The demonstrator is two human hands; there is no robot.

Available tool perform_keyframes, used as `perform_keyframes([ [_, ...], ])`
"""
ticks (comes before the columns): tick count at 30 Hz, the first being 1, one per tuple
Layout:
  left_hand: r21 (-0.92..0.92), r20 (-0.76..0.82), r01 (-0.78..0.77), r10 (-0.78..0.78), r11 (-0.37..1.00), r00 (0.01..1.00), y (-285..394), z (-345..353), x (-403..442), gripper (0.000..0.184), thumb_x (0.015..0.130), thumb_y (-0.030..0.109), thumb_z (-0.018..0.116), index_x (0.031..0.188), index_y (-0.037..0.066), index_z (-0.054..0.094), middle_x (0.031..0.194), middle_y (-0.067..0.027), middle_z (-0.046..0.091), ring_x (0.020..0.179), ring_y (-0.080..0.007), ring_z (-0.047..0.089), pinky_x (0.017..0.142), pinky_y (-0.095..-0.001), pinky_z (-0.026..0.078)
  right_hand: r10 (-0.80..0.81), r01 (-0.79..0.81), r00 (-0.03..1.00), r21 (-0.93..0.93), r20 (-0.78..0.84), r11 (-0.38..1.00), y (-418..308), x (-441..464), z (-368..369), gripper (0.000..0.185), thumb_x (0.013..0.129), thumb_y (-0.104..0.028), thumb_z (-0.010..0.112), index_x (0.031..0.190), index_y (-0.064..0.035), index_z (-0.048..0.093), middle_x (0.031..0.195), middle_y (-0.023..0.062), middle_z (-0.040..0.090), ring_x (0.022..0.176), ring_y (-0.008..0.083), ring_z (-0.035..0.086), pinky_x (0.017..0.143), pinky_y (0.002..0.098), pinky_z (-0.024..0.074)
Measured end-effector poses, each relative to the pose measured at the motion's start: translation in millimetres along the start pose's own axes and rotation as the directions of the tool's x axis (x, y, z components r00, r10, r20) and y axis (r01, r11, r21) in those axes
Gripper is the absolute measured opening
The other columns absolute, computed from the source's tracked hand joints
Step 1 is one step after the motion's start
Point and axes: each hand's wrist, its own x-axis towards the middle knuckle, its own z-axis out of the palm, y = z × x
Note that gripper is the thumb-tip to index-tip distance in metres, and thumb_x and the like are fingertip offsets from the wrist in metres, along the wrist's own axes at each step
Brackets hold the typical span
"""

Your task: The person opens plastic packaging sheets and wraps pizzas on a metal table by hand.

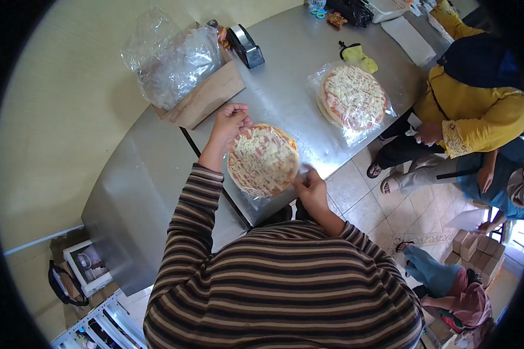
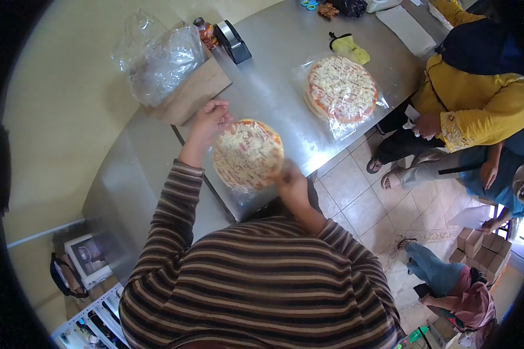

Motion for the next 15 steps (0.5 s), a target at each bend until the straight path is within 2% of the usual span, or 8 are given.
perform_keyframes([
  [1, 0.012, -0.011, -0.002, 0.002, 1.000, 1.000, -2, 5, 3, 0.015, 0.086, 0.012, 0.052, 0.099, 0.005, 0.054, 0.074, -0.0032, 0.057, 0.068, -0.0110, 0.057, 0.057, -0.0213, 0.045, 0.030, -0.030, 0.999, -0.007, 0.041, 1.000, 8, 3, -3, 0.029, 0.077, 0.000, 0.061, 0.105, 0.0009, 0.053, 0.075, -0.0004, 0.055, 0.063, 0.0057, 0.048, 0.058, 0.0206, 0.0409],
  [4, 0.011, -0.016, 0.010, -0.010, 1.000, 1.000, -5, 14, 10, 0.015, 0.085, 0.011, 0.053, 0.098, 0.004, 0.054, 0.075, -0.0037, 0.057, 0.067, -0.0111, 0.057, 0.057, -0.0214, 0.045, 0.148, -0.144, 0.989, 0.122, -0.023, 0.982, 32, 11, -4, 0.013, 0.079, -0.005, 0.061, 0.090, 0.0008, 0.059, 0.077, -0.0007, 0.057, 0.065, 0.0059, 0.049, 0.062, 0.0202, 0.0409],
  [7, 0.045, -0.041, 0.013, -0.012, 0.999, 0.999, -6, 19, 15, 0.016, 0.084, 0.009, 0.052, 0.099, 0.003, 0.054, 0.075, -0.0040, 0.057, 0.067, -0.0114, 0.057, 0.057, -0.0218, 0.045, 0.069, -0.059, 0.993, 0.098, -0.100, 0.993, 52, 23, -5, 0.013, 0.081, -0.007, 0.060, 0.091, 0.0012, 0.058, 0.078, -0.0004, 0.056, 0.070, 0.0067, 0.050, 0.066, 0.0206, 0.0410],
  [10, 0.048, -0.025, 0.036, -0.035, 0.998, 0.999, -7, 20, 21, 0.017, 0.084, 0.009, 0.053, 0.099, 0.002, 0.053, 0.076, -0.0045, 0.058, 0.067, -0.0120, 0.058, 0.057, -0.0222, 0.046, -0.180, 0.164, 0.977, -0.140, -0.113, 0.976, 56, 29, -14, 0.015, 0.082, -0.008, 0.059, 0.093, 0.0014, 0.058, 0.081, 0.0004, 0.056, 0.074, 0.0074, 0.050, 0.068, 0.0218, 0.0411],
  [13, 0.091, 0.007, 0.018, -0.019, 0.996, 1.000, -8, 22, 27, 0.017, 0.084, 0.009, 0.054, 0.100, 0.002, 0.053, 0.076, -0.0052, 0.058, 0.068, -0.0127, 0.059, 0.059, -0.0234, 0.047, 0.091, -0.085, 0.992, 0.069, -0.092, 0.994, 52, 30, -15, 0.015, 0.082, -0.009, 0.058, 0.093, 0.0012, 0.058, 0.083, 0.0012, 0.057, 0.075, 0.0080, 0.050, 0.068, 0.0220, 0.0411],
  [15, 0.102, 0.025, 0.036, -0.039, 0.994, 0.999, -8, 23, 30, 0.019, 0.085, 0.010, 0.054, 0.102, 0.002, 0.052, 0.079, -0.0053, 0.058, 0.071, -0.0129, 0.059, 0.060, -0.0229, 0.048, 0.172, -0.164, 0.983, 0.110, -0.064, 0.980, 41, 31, -17, 0.016, 0.083, -0.010, 0.057, 0.093, 0.0011, 0.057, 0.082, 0.0018, 0.056, 0.075, 0.0078, 0.050, 0.068, 0.0218, 0.0409],
])
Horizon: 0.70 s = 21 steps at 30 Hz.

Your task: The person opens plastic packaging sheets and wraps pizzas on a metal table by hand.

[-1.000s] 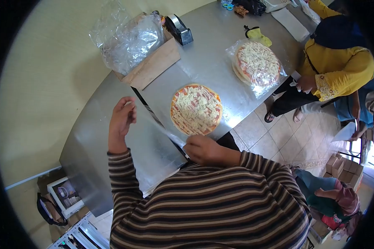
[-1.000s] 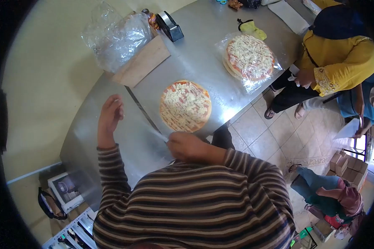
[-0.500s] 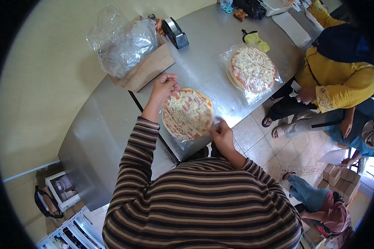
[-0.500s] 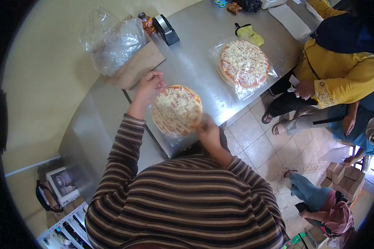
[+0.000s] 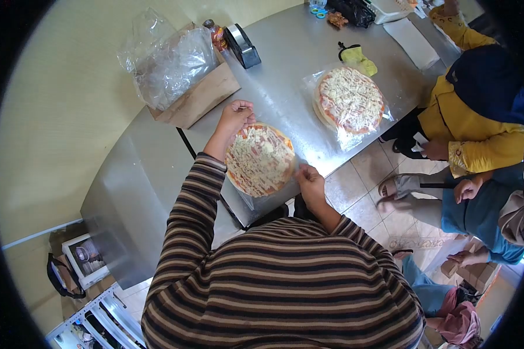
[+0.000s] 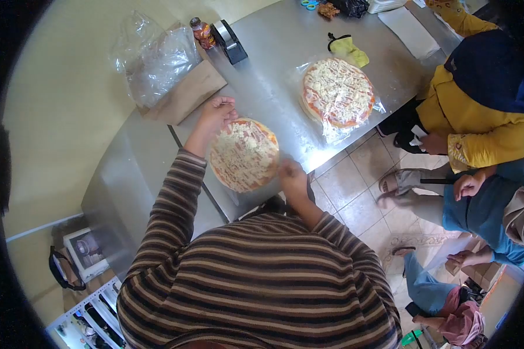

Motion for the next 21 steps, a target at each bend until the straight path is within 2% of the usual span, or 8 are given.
perform_keyframes([
  [1, 0.005, 0.010, 0.009, -0.009, 1.000, 1.000, 1, 1, 2, 0.020, 0.086, 0.011, 0.055, 0.104, 0.003, 0.051, 0.081, -0.0054, 0.058, 0.073, -0.0130, 0.059, 0.060, -0.0226, 0.048, 0.041, -0.041, 0.999, 0.016, 0.010, 0.999, -6, 1, -1, 0.016, 0.083, -0.011, 0.057, 0.093, 0.0010, 0.057, 0.082, 0.0022, 0.056, 0.075, 0.0078, 0.050, 0.068, 0.0217, 0.0408],
  [4, -0.036, -0.017, 0.004, -0.005, 0.999, 1.000, -2, 6, 9, 0.019, 0.086, 0.011, 0.054, 0.103, 0.003, 0.052, 0.081, -0.0055, 0.058, 0.072, -0.0129, 0.059, 0.058, -0.0221, 0.047, -0.057, 0.058, 0.998, -0.124, 0.016, 0.991, 1, 12, -6, 0.017, 0.084, -0.014, 0.056, 0.092, 0.0008, 0.057, 0.079, 0.0031, 0.056, 0.072, 0.0078, 0.050, 0.065, 0.0214, 0.0406],
  [7, -0.002, -0.038, 0.032, -0.032, 0.999, 0.999, 0, 12, 12, 0.019, 0.085, 0.010, 0.055, 0.102, 0.003, 0.052, 0.081, -0.0055, 0.057, 0.072, -0.0127, 0.059, 0.058, -0.0216, 0.047, -0.019, 0.023, 1.000, -0.172, 0.022, 0.985, 1, 17, -9, 0.018, 0.085, -0.016, 0.056, 0.090, 0.0008, 0.057, 0.074, 0.0036, 0.057, 0.065, 0.0086, 0.050, 0.058, 0.0226, 0.0404],
  [13, -0.007, -0.055, 0.025, -0.025, 1.000, 0.998, -13, 25, 27, 0.020, 0.085, 0.011, 0.055, 0.104, 0.004, 0.052, 0.084, -0.0055, 0.057, 0.073, -0.0119, 0.059, 0.061, -0.0215, 0.046, 0.033, -0.031, 0.999, -0.095, 0.014, 0.995, 5, 23, -14, 0.017, 0.085, -0.016, 0.056, 0.083, 0.0002, 0.054, 0.069, 0.0040, 0.056, 0.056, 0.0102, 0.049, 0.050, 0.0243, 0.0396],
  [16, -0.017, -0.054, -0.120, 0.119, 0.993, 0.991, -25, 26, 31, 0.024, 0.086, 0.012, 0.055, 0.109, 0.003, 0.051, 0.095, -0.0076, 0.056, 0.080, -0.0120, 0.058, 0.066, -0.0227, 0.046, 0.120, -0.118, 0.992, -0.037, 0.043, 0.992, 3, 26, -17, 0.018, 0.086, -0.017, 0.054, 0.081, 0.0001, 0.054, 0.067, 0.0042, 0.055, 0.056, 0.0102, 0.049, 0.051, 0.0235, 0.0397],
  [19, 0.158, -0.138, -0.456, 0.477, 0.876, 0.868, -32, 35, 17, 0.032, 0.085, 0.015, 0.054, 0.116, 0.005, 0.049, 0.099, -0.0091, 0.059, 0.092, -0.0190, 0.058, 0.083, -0.0376, 0.044, 0.031, -0.026, 0.999, -0.178, 0.023, 0.984, 11, 30, -20, 0.019, 0.086, -0.018, 0.053, 0.080, -0.0001, 0.054, 0.067, 0.0041, 0.055, 0.056, 0.0104, 0.049, 0.051, 0.0236, 0.0398],
  [20, 0.437, -0.087, -0.503, 0.592, 0.746, 0.801, -33, 39, 5, 0.037, 0.084, 0.018, 0.055, 0.118, 0.005, 0.047, 0.104, -0.0104, 0.057, 0.099, -0.0214, 0.054, 0.087, -0.0418, 0.040, 0.011, -0.005, 1.000, -0.194, 0.027, 0.981, 16, 33, -20, 0.020, 0.087, -0.018, 0.052, 0.080, 0.0001, 0.054, 0.067, 0.0041, 0.055, 0.056, 0.0104, 0.050, 0.051, 0.0239, 0.0402],
  [21, 0.671, 0.000, -0.504, 0.680, 0.544, 0.733, -29, 46, -16, 0.041, 0.083, 0.021, 0.055, 0.120, 0.005, 0.046, 0.110, -0.0118, 0.055, 0.106, -0.0238, 0.051, 0.091, -0.0460, 0.035, -0.009, 0.015, 0.999, -0.212, 0.031, 0.977, 21, 35, -21, 0.020, 0.087, -0.019, 0.052, 0.080, 0.0002, 0.054, 0.067, 0.0040, 0.056, 0.057, 0.0104, 0.050, 0.052, 0.0241, 0.0406],
])
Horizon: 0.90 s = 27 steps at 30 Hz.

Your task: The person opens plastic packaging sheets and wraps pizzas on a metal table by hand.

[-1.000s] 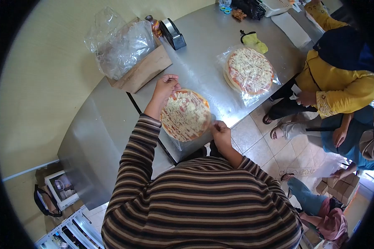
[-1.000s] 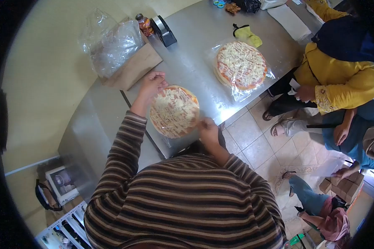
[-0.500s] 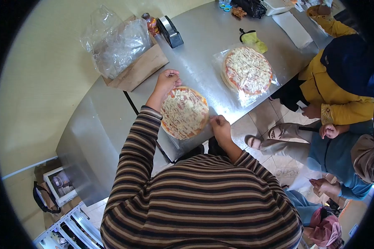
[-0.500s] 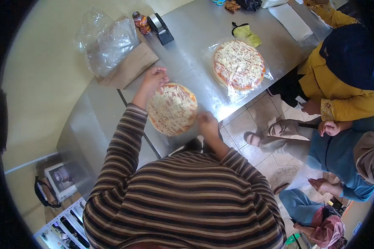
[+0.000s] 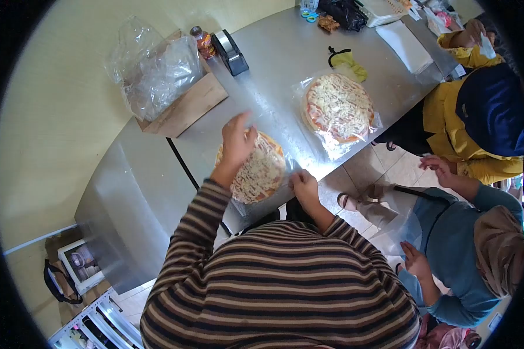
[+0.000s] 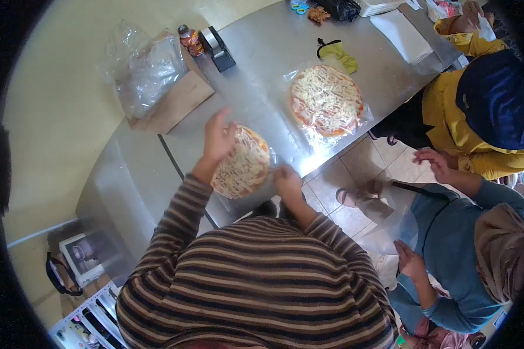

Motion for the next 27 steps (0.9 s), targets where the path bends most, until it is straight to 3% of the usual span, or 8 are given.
perform_keyframes([
  [1, 0.271, 0.029, -0.141, 0.138, 0.952, 0.990, 14, -3, -13, 0.046, 0.082, 0.024, 0.056, 0.122, 0.006, 0.044, 0.116, -0.0131, 0.052, 0.112, -0.0262, 0.047, 0.095, -0.0502, 0.031, -0.019, 0.019, 1.000, -0.018, 0.000, 1.000, 3, 1, -1, 0.021, 0.087, -0.019, 0.051, 0.080, 0.0004, 0.055, 0.067, 0.0040, 0.056, 0.057, 0.0104, 0.051, 0.052, 0.0244, 0.0411],
  [7, 0.473, 0.267, -0.156, 0.028, 0.867, 0.963, 41, 30, -63, 0.062, 0.080, 0.041, 0.052, 0.125, 0.001, 0.041, 0.134, -0.0178, 0.033, 0.129, -0.0363, 0.021, 0.099, -0.0631, 0.010, -0.168, 0.151, 0.985, -0.298, -0.032, 0.942, -15, -1, -8, 0.024, 0.083, -0.022, 0.054, 0.079, 0.0016, 0.057, 0.063, 0.0131, 0.057, 0.058, 0.0214, 0.056, 0.056, 0.0327, 0.0442],
  [13, 0.480, 0.316, -0.135, -0.027, 0.867, 0.948, 39, 44, -61, 0.064, 0.081, 0.043, 0.049, 0.127, -0.001, 0.039, 0.136, -0.0195, 0.030, 0.130, -0.0390, 0.018, 0.099, -0.0630, 0.010, -0.342, 0.278, 0.938, -0.460, -0.062, 0.844, -33, -5, -23, 0.022, 0.080, -0.022, 0.057, 0.085, -0.0001, 0.058, 0.065, 0.0163, 0.054, 0.058, 0.0325, 0.055, 0.056, 0.0387, 0.0445],
  [16, 0.475, 0.336, -0.138, -0.034, 0.869, 0.941, 41, 44, -59, 0.061, 0.082, 0.042, 0.047, 0.126, 0.000, 0.041, 0.136, -0.0198, 0.031, 0.129, -0.0402, 0.020, 0.098, -0.0637, 0.010, -0.513, 0.403, 0.855, -0.531, -0.071, 0.745, -47, -3, -35, 0.027, 0.075, -0.019, 0.063, 0.095, -0.0031, 0.055, 0.083, 0.0159, 0.056, 0.070, 0.0350, 0.055, 0.063, 0.0417, 0.0435],
  [19, 0.479, 0.338, -0.127, -0.049, 0.868, 0.940, 39, 47, -54, 0.057, 0.083, 0.040, 0.046, 0.125, 0.002, 0.043, 0.136, -0.0192, 0.032, 0.128, -0.0410, 0.021, 0.098, -0.0644, 0.010, -0.790, 0.663, 0.611, -0.578, 0.049, 0.476, -67, 6, -42, 0.045, 0.069, -0.016, 0.064, 0.109, -0.0047, 0.049, 0.099, 0.0153, 0.052, 0.085, 0.0349, 0.052, 0.072, 0.0430, 0.0419],
  [22, 0.487, 0.376, -0.127, -0.077, 0.864, 0.923, 48, 42, -48, 0.052, 0.084, 0.035, 0.046, 0.126, 0.005, 0.042, 0.136, -0.0175, 0.032, 0.129, -0.0398, 0.020, 0.098, -0.0647, 0.010, -0.731, 0.756, 0.597, -0.536, 0.329, 0.376, -87, 2, -38, 0.040, 0.068, -0.015, 0.065, 0.105, -0.0076, 0.053, 0.109, 0.0121, 0.049, 0.101, 0.0323, 0.047, 0.078, 0.0434, 0.0358],
  [26, 0.358, 0.275, -0.189, 0.091, 0.914, 0.957, 23, 56, -52, 0.047, 0.084, 0.032, 0.048, 0.125, 0.008, 0.044, 0.135, -0.0169, 0.033, 0.127, -0.0365, 0.025, 0.099, -0.0594, 0.014, -0.771, 0.826, 0.452, -0.537, 0.448, 0.171, -96, 8, -24, 0.041, 0.070, -0.014, 0.060, 0.110, -0.0059, 0.053, 0.107, 0.0127, 0.052, 0.103, 0.0288, 0.048, 0.077, 0.0417, 0.0368],
  [27, 0.304, 0.266, -0.181, 0.099, 0.935, 0.959, 20, 57, -48, 0.048, 0.084, 0.031, 0.050, 0.126, 0.010, 0.043, 0.135, -0.0164, 0.034, 0.127, -0.0334, 0.028, 0.101, -0.0528, 0.019, -0.774, 0.857, 0.486, -0.395, 0.405, 0.331, -96, 13, -20, 0.039, 0.071, -0.011, 0.058, 0.110, -0.0053, 0.053, 0.107, 0.0136, 0.052, 0.101, 0.0297, 0.049, 0.078, 0.0410, 0.0378],
])
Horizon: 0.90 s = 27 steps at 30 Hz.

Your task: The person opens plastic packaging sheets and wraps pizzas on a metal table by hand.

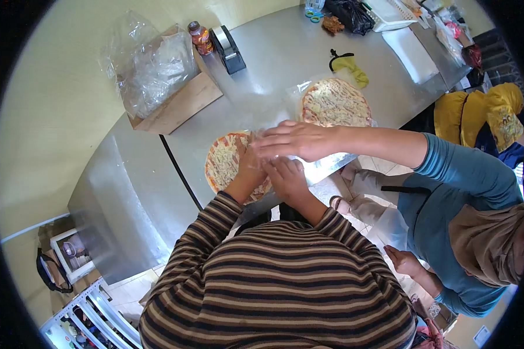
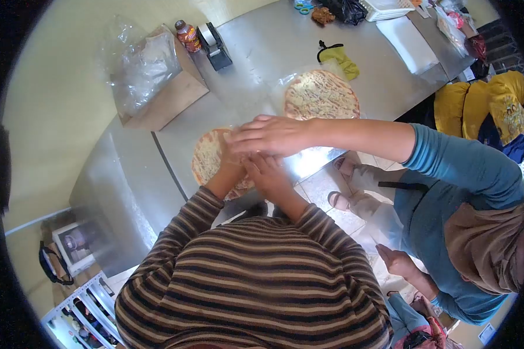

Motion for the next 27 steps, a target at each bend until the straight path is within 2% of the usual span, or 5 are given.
perform_keyframes([
  [2, -0.120, 0.023, 0.049, -0.046, 0.992, 0.999, -9, 1, 10, 0.048, 0.084, 0.030, 0.052, 0.126, 0.010, 0.042, 0.131, -0.0146, 0.037, 0.124, -0.0282, 0.033, 0.101, -0.0433, 0.028, 0.109, -0.087, 0.994, 0.411, -0.029, 0.908, 7, 8, 11, 0.037, 0.073, -0.005, 0.054, 0.109, -0.0042, 0.054, 0.106, 0.0152, 0.053, 0.099, 0.0316, 0.050, 0.079, 0.0396, 0.0399],
  [5, -0.442, 0.094, 0.204, -0.181, 0.874, 0.979, -19, -6, 37, 0.039, 0.086, 0.027, 0.050, 0.118, 0.007, 0.045, 0.118, -0.0103, 0.047, 0.111, -0.0226, 0.045, 0.091, -0.0363, 0.040, 0.065, -0.050, 0.983, 0.091, -0.169, 0.995, 10, -1, 16, 0.036, 0.069, -0.001, 0.057, 0.105, -0.0012, 0.055, 0.102, 0.0155, 0.053, 0.094, 0.0323, 0.050, 0.077, 0.0395, 0.0399],
  [9, -0.981, 0.183, 0.192, -0.307, 0.001, 0.934, -36, -19, 64, 0.028, 0.091, 0.025, 0.045, 0.104, 0.001, 0.050, 0.097, -0.0074, 0.056, 0.083, -0.0160, 0.057, 0.074, -0.0263, 0.048, 0.086, -0.068, 0.983, 0.114, -0.161, 0.991, 11, -5, 13, 0.037, 0.065, 0.003, 0.059, 0.101, 0.0011, 0.053, 0.097, 0.0196, 0.053, 0.091, 0.0385, 0.050, 0.078, 0.0433, 0.0405],
  [13, -0.949, 0.274, 0.313, -0.402, 0.034, 0.874, -23, -46, 85, 0.027, 0.091, 0.027, 0.046, 0.096, 0.002, 0.053, 0.077, -0.0021, 0.054, 0.063, -0.0081, 0.051, 0.049, -0.0206, 0.041, 0.196, -0.172, 0.945, 0.114, -0.262, 0.978, -11, 10, -2, 0.043, 0.066, -0.003, 0.064, 0.107, 0.0016, 0.048, 0.097, 0.0199, 0.051, 0.090, 0.0383, 0.050, 0.077, 0.0442, 0.0400],
  [27, -0.880, 0.357, 0.461, -0.477, 0.117, 0.803, -13, -70, 105, 0.038, 0.093, 0.037, 0.036, 0.106, 0.004, 0.051, 0.088, -0.0080, 0.058, 0.075, -0.0141, 0.055, 0.061, -0.0259, 0.046, 0.535, -0.389, 0.709, 0.378, -0.460, 0.840, 22, 4, -17, 0.015, 0.090, -0.009, 0.049, 0.098, 0.0020, 0.056, 0.075, 0.0030, 0.056, 0.070, 0.0091, 0.051, 0.064, 0.0229, 0.0417],
])
